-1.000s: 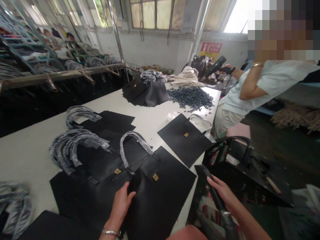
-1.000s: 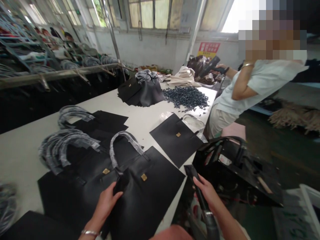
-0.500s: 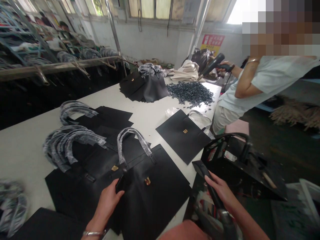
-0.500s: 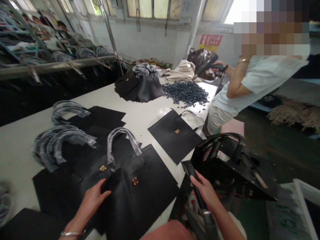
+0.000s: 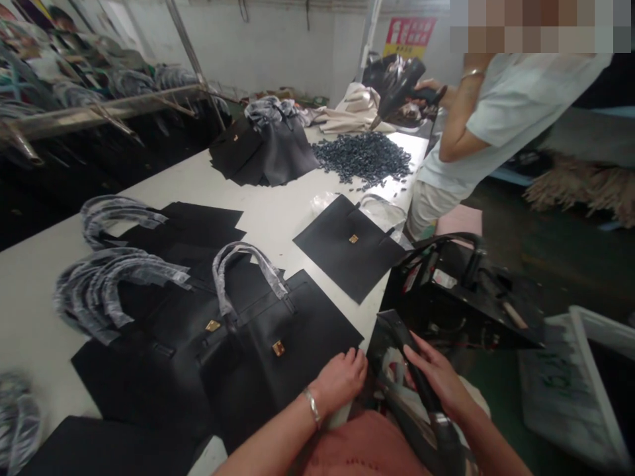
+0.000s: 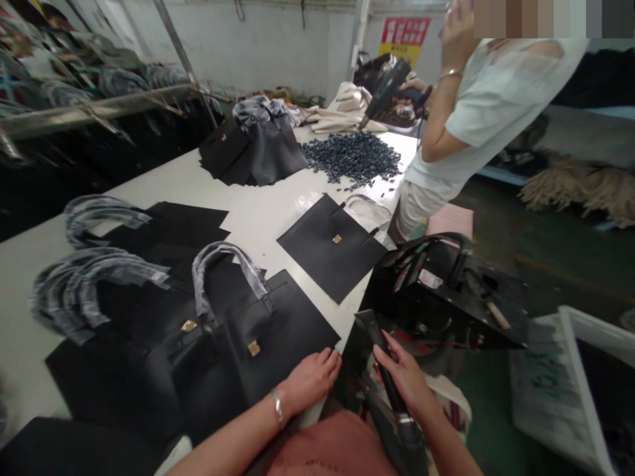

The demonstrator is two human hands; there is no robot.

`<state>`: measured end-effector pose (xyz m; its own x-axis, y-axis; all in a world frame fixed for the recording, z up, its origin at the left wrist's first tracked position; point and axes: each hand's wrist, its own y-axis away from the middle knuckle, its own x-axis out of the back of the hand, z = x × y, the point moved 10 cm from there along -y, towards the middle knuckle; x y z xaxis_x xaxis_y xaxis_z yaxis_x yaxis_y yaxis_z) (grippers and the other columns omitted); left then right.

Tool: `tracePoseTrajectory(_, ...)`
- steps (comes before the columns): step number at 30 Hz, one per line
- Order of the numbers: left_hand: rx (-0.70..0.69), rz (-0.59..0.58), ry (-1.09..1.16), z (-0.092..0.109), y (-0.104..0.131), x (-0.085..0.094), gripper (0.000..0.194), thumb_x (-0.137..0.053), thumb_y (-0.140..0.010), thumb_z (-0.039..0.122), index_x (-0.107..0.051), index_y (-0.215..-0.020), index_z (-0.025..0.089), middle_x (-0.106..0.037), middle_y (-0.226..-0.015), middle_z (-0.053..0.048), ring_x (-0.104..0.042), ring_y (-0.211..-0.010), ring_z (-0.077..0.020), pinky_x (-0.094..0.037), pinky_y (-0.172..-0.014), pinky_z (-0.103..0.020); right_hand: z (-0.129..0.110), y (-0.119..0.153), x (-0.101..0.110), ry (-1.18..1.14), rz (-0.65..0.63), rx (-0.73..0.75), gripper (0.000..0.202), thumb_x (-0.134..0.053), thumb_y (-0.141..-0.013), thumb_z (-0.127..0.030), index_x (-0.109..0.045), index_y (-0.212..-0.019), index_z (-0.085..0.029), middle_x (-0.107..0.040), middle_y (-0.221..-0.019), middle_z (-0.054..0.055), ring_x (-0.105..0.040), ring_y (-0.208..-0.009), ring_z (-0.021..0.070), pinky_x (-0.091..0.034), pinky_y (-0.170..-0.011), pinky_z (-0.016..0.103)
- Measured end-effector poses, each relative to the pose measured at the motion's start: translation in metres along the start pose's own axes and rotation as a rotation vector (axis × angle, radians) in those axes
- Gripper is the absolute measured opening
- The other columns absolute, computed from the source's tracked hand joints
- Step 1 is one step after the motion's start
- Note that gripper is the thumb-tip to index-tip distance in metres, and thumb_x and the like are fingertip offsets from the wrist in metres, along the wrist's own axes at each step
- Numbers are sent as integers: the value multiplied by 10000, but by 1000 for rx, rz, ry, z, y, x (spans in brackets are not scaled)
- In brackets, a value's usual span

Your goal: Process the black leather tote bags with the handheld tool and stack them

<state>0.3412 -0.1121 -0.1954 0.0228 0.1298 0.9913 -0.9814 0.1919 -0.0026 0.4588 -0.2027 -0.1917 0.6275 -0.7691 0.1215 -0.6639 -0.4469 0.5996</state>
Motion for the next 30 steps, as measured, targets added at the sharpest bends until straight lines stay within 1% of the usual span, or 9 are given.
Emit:
tracePoseTrajectory(3, -140, -48, -186, 16, -15, -16, 309, -376, -921, 136, -618, -1062, 4, -614, -1099, -255, -606, -996, -336, -540, -611, -372, 12, 6, 14, -31, 41, -9, 832, -709, -717, -501, -413, -1407, -140, -597, -549, -54, -537, -465, 127, -415, -453, 226)
tracePoseTrajectory(5, -201, -78, -229, 21, -19, -22, 305, -387, -902, 135, -644, -991, -3, -641, -1019, -268, -634, -935, -349, -534, -558, -372, 22, 10, 21, -50, 61, -29, 844, -708, -716, -508, -403, -1411, -139, -604, -571, -48, -546, -470, 132, -425, -449, 231)
tracePoseTrajectory(7, -241, -97, -262, 25, -22, -25, 312, -401, -874, 126, -645, -985, -33, -649, -984, -295, -654, -888, -358, -535, -541, -383, 30, 12, 26, -63, 70, -38, 847, -693, -729, -514, -385, -1419, -133, -600, -570, -49, -537, -455, 128, -423, -439, 231)
tracePoseTrajectory(11, -223, -119, -356, 34, -26, -29, 340, -402, -836, 91, -627, -1010, -94, -640, -985, -350, -680, -839, -377, -538, -513, -394, 38, 12, 33, -84, 85, -58, 856, -691, -732, -519, -375, -1427, -132, -590, -557, -51, -535, -442, 129, -422, -430, 232)
tracePoseTrajectory(16, -177, -87, -424, 37, -26, -32, 315, -381, -872, 76, -615, -997, -94, -647, -962, -338, -692, -811, -356, -528, -477, -359, 47, 7, 35, -118, 93, -78, 859, -722, -705, -529, -391, -1419, -185, -616, -629, -47, -551, -467, 128, -446, -440, 234)
tracePoseTrajectory(20, -184, -73, -429, 31, -26, -36, 283, -383, -890, 87, -610, -995, -45, -659, -937, -281, -693, -789, -337, -515, -459, -341, 50, 6, 30, -118, 54, -64, 837, -731, -705, -516, -405, -1405, -192, -616, -646, -48, -551, -477, 127, -445, -447, 233)
tracePoseTrajectory(23, -160, -76, -403, 22, -29, -35, 224, -411, -888, 80, -593, -995, 5, -655, -927, -239, -689, -759, -306, -515, -466, -324, 52, 9, 25, -133, 26, -76, 792, -710, -730, -511, -415, -1394, -193, -620, -635, -41, -552, -475, 135, -438, -451, 239)
tracePoseTrajectory(28, -5, -91, -320, -11, -38, -25, 175, -415, -857, -13, -540, -931, 84, -593, -825, -113, -635, -598, -198, -494, -445, -265, 51, 12, 17, -145, -16, -82, 751, -692, -753, -491, -410, -1390, -213, -645, -725, -18, -549, -501, 137, -427, -466, 245)
tracePoseTrajectory(30, 44, -89, -269, -22, -39, -23, 171, -404, -869, 2, -521, -911, 120, -548, -800, -72, -617, -592, -190, -487, -429, -255, 50, 13, 13, -132, -28, -86, 750, -688, -751, -498, -412, -1387, -212, -655, -772, -6, -547, -509, 138, -428, -473, 251)
